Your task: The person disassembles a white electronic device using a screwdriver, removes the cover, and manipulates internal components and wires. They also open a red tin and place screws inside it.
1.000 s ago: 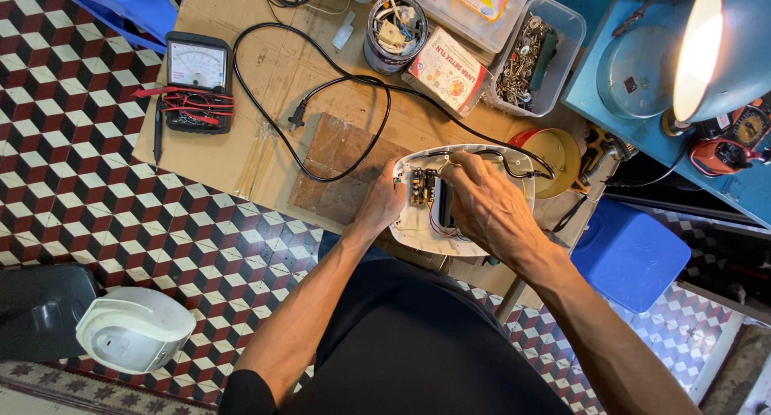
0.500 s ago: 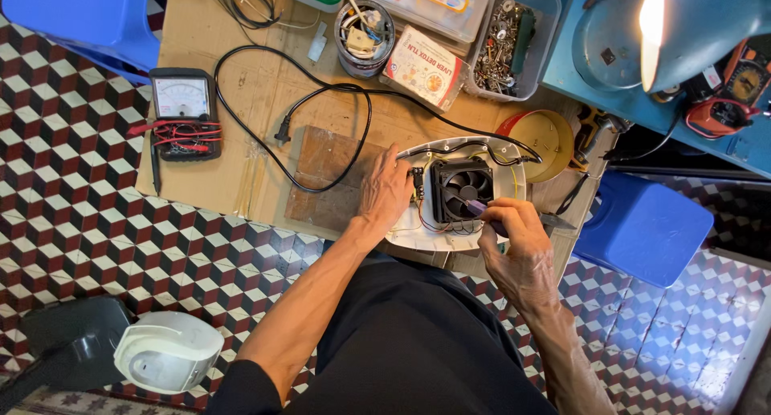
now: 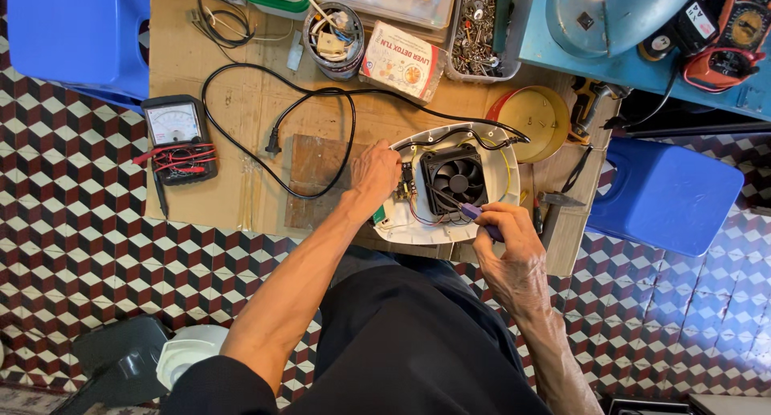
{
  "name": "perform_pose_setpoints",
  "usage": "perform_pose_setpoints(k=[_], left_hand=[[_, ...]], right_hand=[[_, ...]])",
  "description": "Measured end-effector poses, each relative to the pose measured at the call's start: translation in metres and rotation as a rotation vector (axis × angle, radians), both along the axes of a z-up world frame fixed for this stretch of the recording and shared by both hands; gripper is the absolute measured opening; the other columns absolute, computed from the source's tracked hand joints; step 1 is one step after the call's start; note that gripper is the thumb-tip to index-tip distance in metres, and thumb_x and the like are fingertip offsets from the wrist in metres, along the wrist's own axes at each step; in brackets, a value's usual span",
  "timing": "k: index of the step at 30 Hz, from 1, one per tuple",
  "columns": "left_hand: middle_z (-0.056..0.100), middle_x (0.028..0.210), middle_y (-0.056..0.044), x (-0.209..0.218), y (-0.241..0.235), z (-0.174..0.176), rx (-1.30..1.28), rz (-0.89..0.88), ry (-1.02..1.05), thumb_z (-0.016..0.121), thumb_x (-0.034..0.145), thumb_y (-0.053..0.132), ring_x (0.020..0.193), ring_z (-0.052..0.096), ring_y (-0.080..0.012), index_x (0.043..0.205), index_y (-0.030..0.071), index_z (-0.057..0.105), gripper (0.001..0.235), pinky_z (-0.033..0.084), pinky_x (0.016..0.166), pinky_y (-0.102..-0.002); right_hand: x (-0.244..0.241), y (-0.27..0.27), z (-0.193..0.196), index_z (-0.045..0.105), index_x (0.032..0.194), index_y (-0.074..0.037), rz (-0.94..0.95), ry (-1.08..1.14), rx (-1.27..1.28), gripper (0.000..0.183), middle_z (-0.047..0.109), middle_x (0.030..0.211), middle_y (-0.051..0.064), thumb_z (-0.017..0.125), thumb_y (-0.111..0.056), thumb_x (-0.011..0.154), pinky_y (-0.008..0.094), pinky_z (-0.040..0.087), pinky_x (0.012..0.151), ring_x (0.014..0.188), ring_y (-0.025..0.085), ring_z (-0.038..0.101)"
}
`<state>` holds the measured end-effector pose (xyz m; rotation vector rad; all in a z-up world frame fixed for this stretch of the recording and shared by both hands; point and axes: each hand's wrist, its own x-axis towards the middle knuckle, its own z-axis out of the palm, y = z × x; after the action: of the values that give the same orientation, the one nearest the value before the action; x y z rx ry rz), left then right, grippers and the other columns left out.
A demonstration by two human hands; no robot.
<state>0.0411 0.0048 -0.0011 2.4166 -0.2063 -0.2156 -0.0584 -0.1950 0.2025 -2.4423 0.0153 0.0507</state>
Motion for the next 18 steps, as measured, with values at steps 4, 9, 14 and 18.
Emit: perform_pose_setpoints(k=[4,9,14,18], left_hand=[[0.063,0.097,-0.013,0.0,0.0,0.002,0.035,-0.047,-0.01,0.07,0.083,0.012,0.101,0.063,-0.0345,0.077,0.005,0.07,0.009,0.049,0.077,-0.055],[0.061,0.094,-0.014,0.001,-0.001,-0.004,0.063,-0.085,-0.065,0.07,0.076,0.009,0.097,0.063,-0.0354,0.069,0.005,0.066,0.008,0.05,0.072,-0.054],[0.061,0.098,-0.014,-0.004,-0.008,-0.001,0.055,-0.046,-0.213,0.07,0.084,0.007,0.096,0.064,-0.0343,0.072,0.002,0.063,0.015,0.052,0.074,-0.053],[0.068,0.114,-0.012,-0.007,-0.005,0.016,-0.028,-0.008,-0.244,0.071,0.089,0.007,0.101,0.066,-0.0313,0.083,0.001,0.066,0.009,0.055,0.08,-0.048]], right_hand=[[-0.002,-0.001,-0.002,0.067,0.105,-0.001,-0.004,-0.029,-0.022,0.018,0.065,0.117,0.013,0.068,-0.001,0.087,0.035,0.058,0.09,0.103,0.026,0.069],[-0.004,-0.001,-0.006,0.067,0.105,-0.001,-0.007,-0.024,-0.006,0.018,0.065,0.118,0.013,0.068,-0.001,0.087,0.035,0.058,0.091,0.105,0.026,0.069],[-0.003,-0.003,-0.006,0.067,0.105,-0.001,-0.005,-0.015,-0.013,0.018,0.065,0.118,0.013,0.067,-0.001,0.088,0.035,0.059,0.09,0.103,0.025,0.069],[-0.004,-0.005,-0.008,0.066,0.106,-0.001,-0.021,-0.004,-0.001,0.017,0.065,0.118,0.012,0.067,-0.002,0.089,0.034,0.06,0.089,0.102,0.023,0.07]])
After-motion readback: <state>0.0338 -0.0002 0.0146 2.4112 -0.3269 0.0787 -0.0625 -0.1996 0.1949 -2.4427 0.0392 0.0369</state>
